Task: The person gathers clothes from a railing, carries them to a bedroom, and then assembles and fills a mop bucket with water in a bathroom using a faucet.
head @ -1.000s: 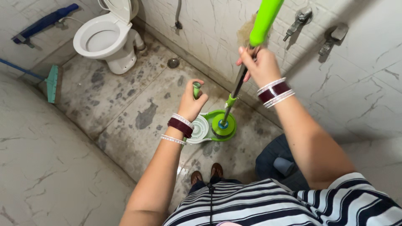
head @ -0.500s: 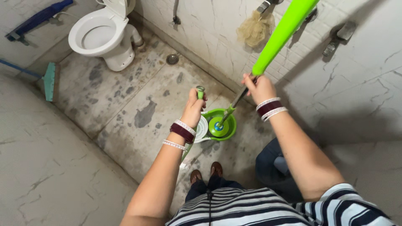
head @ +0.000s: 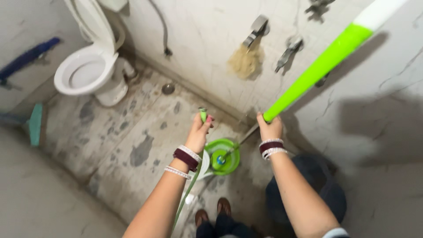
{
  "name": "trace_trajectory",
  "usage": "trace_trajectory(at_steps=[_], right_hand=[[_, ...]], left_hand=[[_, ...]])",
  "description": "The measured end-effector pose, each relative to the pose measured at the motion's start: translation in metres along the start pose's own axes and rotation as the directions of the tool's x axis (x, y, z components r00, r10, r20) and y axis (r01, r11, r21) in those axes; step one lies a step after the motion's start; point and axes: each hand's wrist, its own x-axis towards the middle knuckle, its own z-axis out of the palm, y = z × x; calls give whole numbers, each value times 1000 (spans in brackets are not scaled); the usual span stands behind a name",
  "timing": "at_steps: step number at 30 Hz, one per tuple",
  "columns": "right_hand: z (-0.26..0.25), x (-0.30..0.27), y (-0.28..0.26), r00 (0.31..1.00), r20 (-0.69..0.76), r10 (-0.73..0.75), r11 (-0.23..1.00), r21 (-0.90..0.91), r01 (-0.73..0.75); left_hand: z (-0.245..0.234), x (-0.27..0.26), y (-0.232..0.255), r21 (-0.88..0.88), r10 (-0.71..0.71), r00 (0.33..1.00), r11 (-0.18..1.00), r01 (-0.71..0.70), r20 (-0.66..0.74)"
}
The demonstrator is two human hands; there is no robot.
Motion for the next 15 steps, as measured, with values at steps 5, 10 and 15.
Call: trace_trajectory(at_steps=[5,10,15], right_hand=[[-19,49,14,980,-175,89,971,235,-46],[-32,70,26,985,-104,139,984,128,-126],[-22,85,25,991,17,136,990,25,-137]], left_hand=[[75,95,7,41,25,984,999,-32,177],[159,175,-24,387,-30,970,920,-69,242],[208,222,-69,498,-94,972,867,-26,216]])
